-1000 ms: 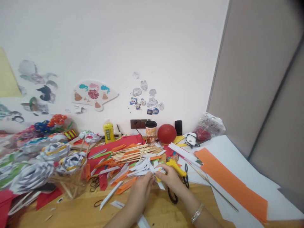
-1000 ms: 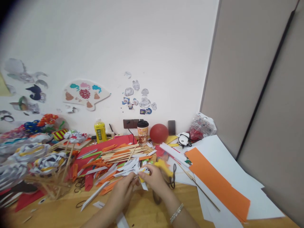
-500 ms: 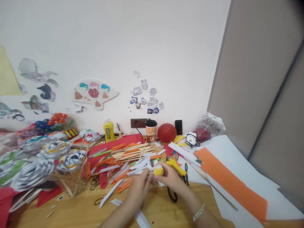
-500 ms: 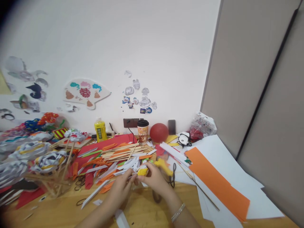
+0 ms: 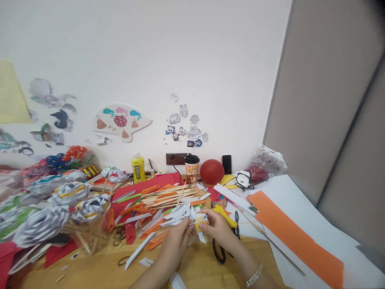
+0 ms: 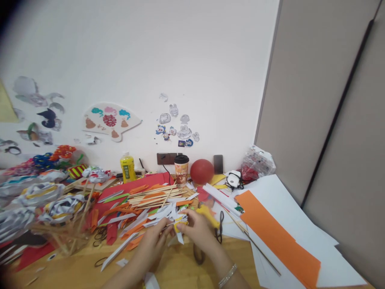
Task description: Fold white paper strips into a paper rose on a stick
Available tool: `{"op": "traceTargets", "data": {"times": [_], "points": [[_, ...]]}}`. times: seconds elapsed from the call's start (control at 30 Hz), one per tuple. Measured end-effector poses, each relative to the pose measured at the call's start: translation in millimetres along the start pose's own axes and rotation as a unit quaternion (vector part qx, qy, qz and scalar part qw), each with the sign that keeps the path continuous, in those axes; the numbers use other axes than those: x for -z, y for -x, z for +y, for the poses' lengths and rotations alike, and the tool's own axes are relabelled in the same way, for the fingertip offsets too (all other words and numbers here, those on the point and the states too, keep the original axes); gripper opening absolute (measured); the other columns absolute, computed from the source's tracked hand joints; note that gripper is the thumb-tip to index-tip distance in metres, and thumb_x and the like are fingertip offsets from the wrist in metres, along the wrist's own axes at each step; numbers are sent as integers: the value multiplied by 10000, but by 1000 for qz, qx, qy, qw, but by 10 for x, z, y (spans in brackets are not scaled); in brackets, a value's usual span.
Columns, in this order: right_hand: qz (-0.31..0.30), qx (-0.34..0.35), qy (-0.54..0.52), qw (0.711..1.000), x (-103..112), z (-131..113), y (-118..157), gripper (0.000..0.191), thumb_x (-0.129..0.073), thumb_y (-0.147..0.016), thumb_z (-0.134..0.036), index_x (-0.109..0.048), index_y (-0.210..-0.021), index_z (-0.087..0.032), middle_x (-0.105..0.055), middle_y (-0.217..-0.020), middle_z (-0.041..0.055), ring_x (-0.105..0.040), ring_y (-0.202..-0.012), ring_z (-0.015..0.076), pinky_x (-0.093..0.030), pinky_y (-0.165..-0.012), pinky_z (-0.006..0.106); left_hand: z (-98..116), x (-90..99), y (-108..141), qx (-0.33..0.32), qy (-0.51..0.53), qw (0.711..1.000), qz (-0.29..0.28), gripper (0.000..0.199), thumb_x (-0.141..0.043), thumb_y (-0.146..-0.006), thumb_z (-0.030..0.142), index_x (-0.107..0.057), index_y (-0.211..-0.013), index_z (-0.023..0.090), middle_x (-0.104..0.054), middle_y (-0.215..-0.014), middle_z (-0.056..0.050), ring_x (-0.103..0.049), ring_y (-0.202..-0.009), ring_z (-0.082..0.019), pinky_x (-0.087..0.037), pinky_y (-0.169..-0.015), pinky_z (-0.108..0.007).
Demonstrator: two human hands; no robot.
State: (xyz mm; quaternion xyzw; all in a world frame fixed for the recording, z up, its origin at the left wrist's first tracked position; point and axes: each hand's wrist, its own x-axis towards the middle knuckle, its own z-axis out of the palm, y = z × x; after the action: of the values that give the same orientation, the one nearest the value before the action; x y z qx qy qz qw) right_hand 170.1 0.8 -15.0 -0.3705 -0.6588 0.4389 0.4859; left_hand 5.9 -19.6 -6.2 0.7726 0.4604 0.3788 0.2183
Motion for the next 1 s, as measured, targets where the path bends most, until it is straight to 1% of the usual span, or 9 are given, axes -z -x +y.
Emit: {"op": "traceTargets", "data": {"times": [0.2, 0.33, 0.43, 0.57, 0.67, 0.73, 0.8, 0.87, 1.0], "points": [[-19, 7, -53, 998, 46, 15, -8, 451, -645, -671, -476, -558, -1019, -204, -617, -938, 52, -584, -864, 214, -465, -726, 315, 3, 18, -12, -2, 22, 1000, 10, 223, -373, -856, 297, -552, -771, 196, -640, -709, -10, -578, -666, -163, -427, -624, -239], [36, 22, -31, 999, 115, -1, -48, 492, -540, -701, -599, -599, -964, -187, -609, -974, 82, -571, -886, 220, -442, -785, 347, -9, 79, -56, -9, 57, 998, 13, 218, -427, -824, 304, -615, -832, 194, -671, -789, -38, -601, -750, -189, -456, -694, -276], [58, 4, -36, 998, 122, -10, -67, 487, -581, -684, -575, -608, -960, -175, -622, -949, 79, -582, -856, 210, -446, -785, 346, -53, 103, -90, -9, 90, 996, 23, 192, -482, -780, 285, -642, -831, 193, -682, -870, -53, -603, -852, -210, -454, -785, -310], [60, -17, -81, 995, 63, 16, -64, 450, -638, -641, -548, -611, -887, -173, -642, -807, 46, -606, -768, 200, -478, -696, 323, -150, 75, -114, 24, 137, 990, 18, 201, -510, -759, 274, -631, -889, 179, -668, -940, -68, -590, -914, -214, -456, -815, -325], [89, -3, -89, 992, 31, 51, -67, 422, -653, -633, -534, -599, -845, -173, -646, -810, 49, -610, -772, 205, -478, -699, 326, -210, 38, -121, 37, 198, 980, 2, 256, -541, -746, 267, -599, -974, 168, -643, -1028, -87, -594, -922, -201, -469, -817, -318], [113, 9, -83, 990, 27, 68, -76, 415, -658, -636, -520, -591, -850, -171, -649, -837, 61, -608, -801, 216, -473, -724, 339, -227, 24, -122, 48, 220, 974, 7, 298, -567, -727, 268, -590, -1005, 166, -631, -1063, -97, -601, -917, -199, -484, -805, -317], [126, 15, -85, 988, 24, 77, -88, 422, -660, -636, -516, -590, -860, -166, -649, -864, 74, -605, -830, 227, -465, -751, 351, -219, 29, -122, 50, 196, 979, 38, 293, -583, -716, 299, -615, -977, 172, -637, -1052, -97, -594, -934, -211, -483, -815, -334], [130, 12, -105, 986, 10, 77, -97, 440, -660, -623, -534, -591, -855, -166, -651, -858, 73, -606, -832, 230, -463, -756, 353, -189, 56, -120, 22, 145, 987, 67, 256, -589, -716, 334, -654, -916, 188, -646, -1024, -90, -578, -960, -226, -471, -836, -357], [114, -21, -156, 981, -49, 69, -90, 455, -671, -599, -536, -581, -858, -174, -643, -779, 41, -611, -757, 206, -471, -700, 328, -119, 128, -115, -47, 75, 993, 77, 196, -583, -731, 341, -697, -820, 210, -656, -947, -87, -585, -922, -231, -481, -808, -361]]}}
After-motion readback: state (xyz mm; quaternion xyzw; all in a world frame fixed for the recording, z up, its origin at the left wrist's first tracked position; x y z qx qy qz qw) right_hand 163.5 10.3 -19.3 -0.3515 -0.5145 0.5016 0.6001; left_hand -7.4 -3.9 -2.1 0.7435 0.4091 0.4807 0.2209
